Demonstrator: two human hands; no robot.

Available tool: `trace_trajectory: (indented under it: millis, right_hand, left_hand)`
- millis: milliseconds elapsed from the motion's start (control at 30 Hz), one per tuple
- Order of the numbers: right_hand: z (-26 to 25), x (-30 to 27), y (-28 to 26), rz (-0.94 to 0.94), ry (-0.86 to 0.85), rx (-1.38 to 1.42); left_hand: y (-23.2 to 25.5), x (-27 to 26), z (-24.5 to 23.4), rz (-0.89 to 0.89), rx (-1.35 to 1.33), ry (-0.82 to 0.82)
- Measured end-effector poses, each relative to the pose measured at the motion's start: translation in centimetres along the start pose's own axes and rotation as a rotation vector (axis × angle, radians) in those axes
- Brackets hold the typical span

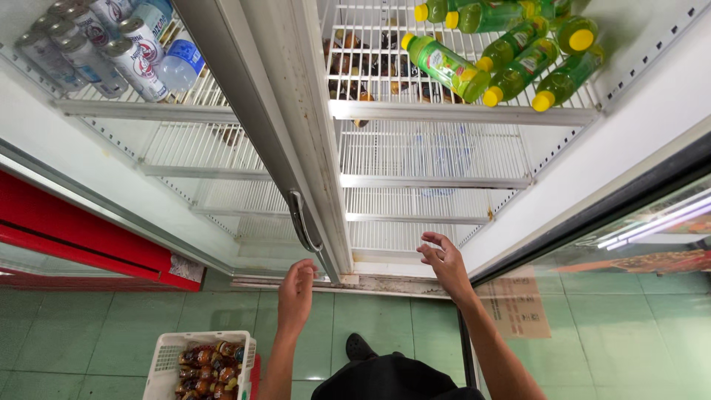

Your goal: The person repeatedly opens a commercial glass-door refrigerator, takes out bottles of iced coffee and other beverages, and places them into a white plastic basket on the floor. The person continues this process for the duration of the clip.

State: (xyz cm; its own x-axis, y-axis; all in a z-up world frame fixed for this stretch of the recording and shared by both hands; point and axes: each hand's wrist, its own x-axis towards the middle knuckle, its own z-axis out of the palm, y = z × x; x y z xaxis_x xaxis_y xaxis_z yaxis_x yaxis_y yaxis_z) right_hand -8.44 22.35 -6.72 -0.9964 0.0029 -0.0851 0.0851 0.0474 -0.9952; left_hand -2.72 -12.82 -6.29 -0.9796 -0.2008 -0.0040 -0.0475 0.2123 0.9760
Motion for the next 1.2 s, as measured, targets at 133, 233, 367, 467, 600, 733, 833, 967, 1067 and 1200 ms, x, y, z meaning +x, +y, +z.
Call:
trace_trajectory:
  millis: [133,233,367,467,600,733,833,967,1067,1200]
  right_hand:
    - [1.0,4.8,-1.0,-0.024,-0.066,-0.029]
    - [2.4,7.6,-1.5,-0.021,-0.112,-0.012]
    - [4.2,10.9,-2.0,-0.038,-0.162,-0.053]
    - [5.1,13.7,-2.1,-0.065,-0.176,-0.124]
    - [6.2,18.5,-1.7,-0.159,-0.221,-0.209]
    - [7.5,23.8,-1.1,-0.248,-0.290,-0.222]
    - [8.9,27.8,-0.6,-0.304,-0.317,-0.260]
    - [11.2,33.1,0.3,-0.372,-0.364,-0.253]
    - [13.5,37.3,1.7,-0.371,-0.396,-0.307]
    - [17.9,42.4,4.0,-0.385,-0.596,0.107]
  left_hand:
    - [2.9,2.4,-1.0,0.080,0.014,0.074]
    - [4.2,2.9,-1.4,0.122,0.007,0.130]
    - [4.8,3.0,-1.2,0.067,0.029,0.169]
    - [4.8,2.6,-0.7,-0.023,-0.008,0.213]
    - [5.3,2.1,0.3,-0.070,0.003,0.297]
    - [6.8,1.9,2.1,-0.082,0.030,0.368]
    - [8.1,2.2,3.6,-0.125,0.046,0.423]
    - [9.1,3.0,5.7,-0.135,0.024,0.477]
    - [9.3,3.2,6.9,-0.183,0.023,0.528]
    - [8.9,2.5,8.3,-0.203,0.026,0.611]
